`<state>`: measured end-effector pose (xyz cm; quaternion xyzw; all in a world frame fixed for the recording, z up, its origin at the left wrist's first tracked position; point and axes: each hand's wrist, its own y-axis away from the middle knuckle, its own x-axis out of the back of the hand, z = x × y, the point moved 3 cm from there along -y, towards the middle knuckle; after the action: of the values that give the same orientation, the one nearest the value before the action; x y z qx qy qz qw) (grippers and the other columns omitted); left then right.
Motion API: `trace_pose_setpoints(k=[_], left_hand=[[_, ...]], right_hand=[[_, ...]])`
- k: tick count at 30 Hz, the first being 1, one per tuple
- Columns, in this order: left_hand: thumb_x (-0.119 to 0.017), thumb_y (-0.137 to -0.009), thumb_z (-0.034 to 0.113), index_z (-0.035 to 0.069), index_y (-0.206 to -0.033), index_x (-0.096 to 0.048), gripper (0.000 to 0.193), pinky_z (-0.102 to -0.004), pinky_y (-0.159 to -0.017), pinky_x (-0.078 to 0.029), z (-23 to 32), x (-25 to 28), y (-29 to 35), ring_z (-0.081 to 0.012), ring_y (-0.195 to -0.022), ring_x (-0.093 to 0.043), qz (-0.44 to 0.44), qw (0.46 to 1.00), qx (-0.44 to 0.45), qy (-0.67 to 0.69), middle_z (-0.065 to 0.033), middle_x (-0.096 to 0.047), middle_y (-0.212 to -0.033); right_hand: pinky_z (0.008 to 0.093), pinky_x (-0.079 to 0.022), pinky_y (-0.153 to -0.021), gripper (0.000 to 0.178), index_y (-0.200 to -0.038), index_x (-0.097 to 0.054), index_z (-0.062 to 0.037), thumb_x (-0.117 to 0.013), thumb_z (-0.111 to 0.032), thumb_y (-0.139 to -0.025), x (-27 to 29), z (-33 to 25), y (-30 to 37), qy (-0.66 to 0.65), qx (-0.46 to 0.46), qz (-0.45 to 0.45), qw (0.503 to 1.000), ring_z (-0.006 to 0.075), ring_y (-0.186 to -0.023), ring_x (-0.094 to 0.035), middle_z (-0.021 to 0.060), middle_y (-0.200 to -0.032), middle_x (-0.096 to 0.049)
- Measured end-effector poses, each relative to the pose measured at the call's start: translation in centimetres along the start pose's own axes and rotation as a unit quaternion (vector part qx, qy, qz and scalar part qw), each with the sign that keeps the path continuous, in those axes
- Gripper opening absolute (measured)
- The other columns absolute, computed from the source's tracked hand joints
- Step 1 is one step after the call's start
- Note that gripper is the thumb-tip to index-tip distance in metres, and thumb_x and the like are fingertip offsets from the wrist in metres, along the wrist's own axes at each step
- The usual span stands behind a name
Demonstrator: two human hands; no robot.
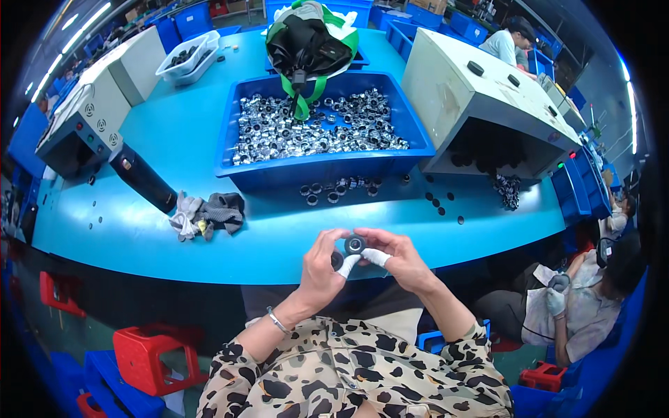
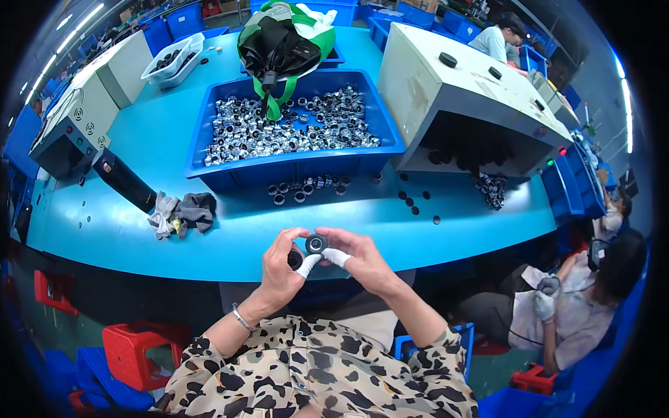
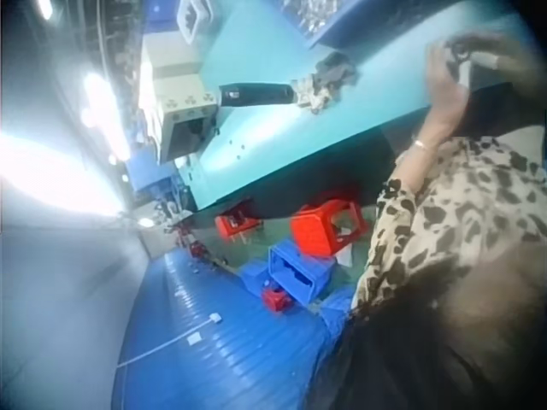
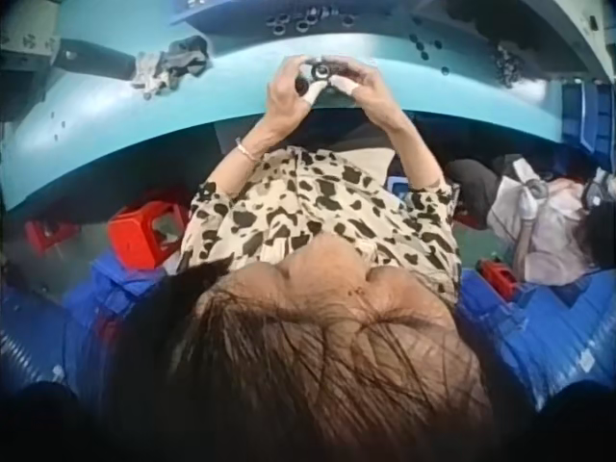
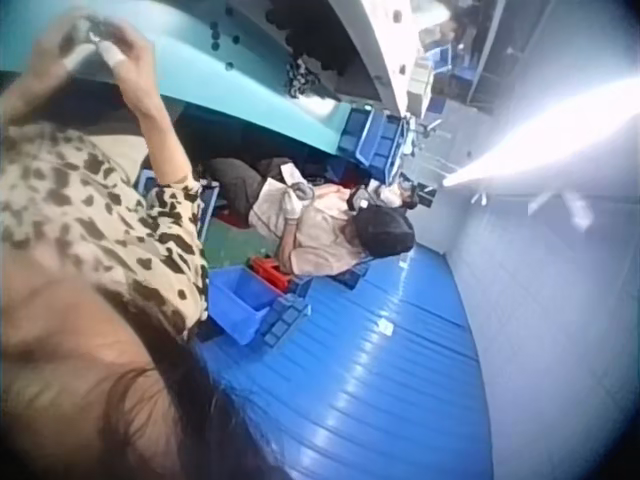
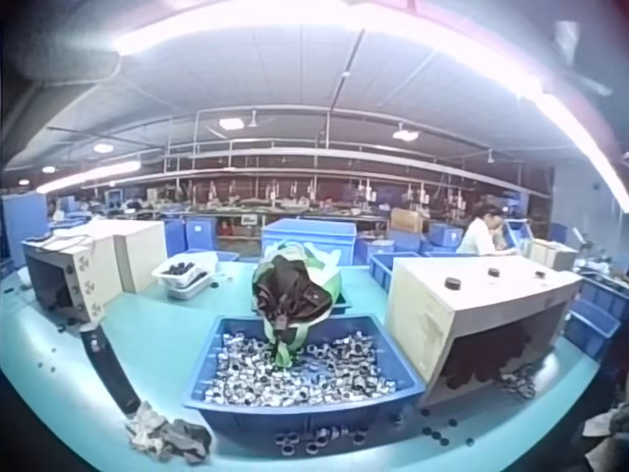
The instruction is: The person repeatedly assembles parts by taking rubber grommets from a dispenser and the table and pressing metal rings into them by hand.
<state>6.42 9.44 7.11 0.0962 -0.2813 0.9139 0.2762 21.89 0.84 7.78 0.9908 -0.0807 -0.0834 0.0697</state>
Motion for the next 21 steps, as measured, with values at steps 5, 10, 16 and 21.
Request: trace_pose_setpoints(k=[5, 10, 16, 21], left_hand=[[-0.079, -0.083, 0.000, 0.002, -0.116, -0.064, 0.037, -0.0279, -0.060, -0.049, 0.5, -0.4, 1.2, -0.0134, -0.067, -0.061, 0.024, 0.997, -0.065, 0.034, -0.0092, -0.068, -0.104], [-0.065, -0.100, 0.015, 0.002, -0.112, -0.067, 0.017, -0.0208, -0.053, -0.041, 0.6, -1.8, 3.5, -0.0090, -0.060, -0.058, -0.048, 0.816, 0.347, 0.460, -0.0032, -0.064, -0.075], [-0.068, -0.099, 0.018, 0.003, -0.105, -0.069, 0.016, -0.0195, -0.053, -0.037, 0.2, -2.6, 4.3, -0.0058, -0.060, -0.057, -0.085, 0.818, 0.359, 0.441, -0.0003, -0.064, -0.079], [-0.073, -0.095, 0.013, 0.001, -0.104, -0.069, 0.015, -0.0191, -0.055, -0.041, 0.3, -2.5, 3.9, -0.0059, -0.063, -0.058, -0.104, 0.837, 0.359, 0.400, -0.0016, -0.067, -0.084]], right_hand=[[0.0292, -0.053, -0.088, 0.048, -0.139, -0.059, -0.0016, -0.070, -0.001, -0.093, -0.2, 0.3, 2.5, -0.033, 0.019, 0.047, 0.998, 0.0143, -0.099, -0.062, 0.0073, -0.114, -0.065], [0.0282, -0.052, -0.080, 0.047, -0.129, -0.067, -0.0075, -0.079, -0.004, -0.084, -0.9, -0.8, 3.8, 0.244, 0.177, 0.136, 0.944, 0.0155, -0.095, -0.063, 0.0063, -0.110, -0.063], [0.0291, -0.053, -0.073, 0.046, -0.125, -0.069, -0.0058, -0.082, -0.006, -0.080, -0.8, -0.8, 5.1, 0.301, 0.178, 0.139, 0.927, 0.0163, -0.083, -0.065, 0.0070, -0.096, -0.067], [0.0291, -0.053, -0.071, 0.047, -0.124, -0.070, -0.0048, -0.082, -0.005, -0.079, -0.8, -0.2, 5.6, 0.325, 0.182, 0.134, 0.918, 0.0172, -0.079, -0.065, 0.0079, -0.091, -0.068]])
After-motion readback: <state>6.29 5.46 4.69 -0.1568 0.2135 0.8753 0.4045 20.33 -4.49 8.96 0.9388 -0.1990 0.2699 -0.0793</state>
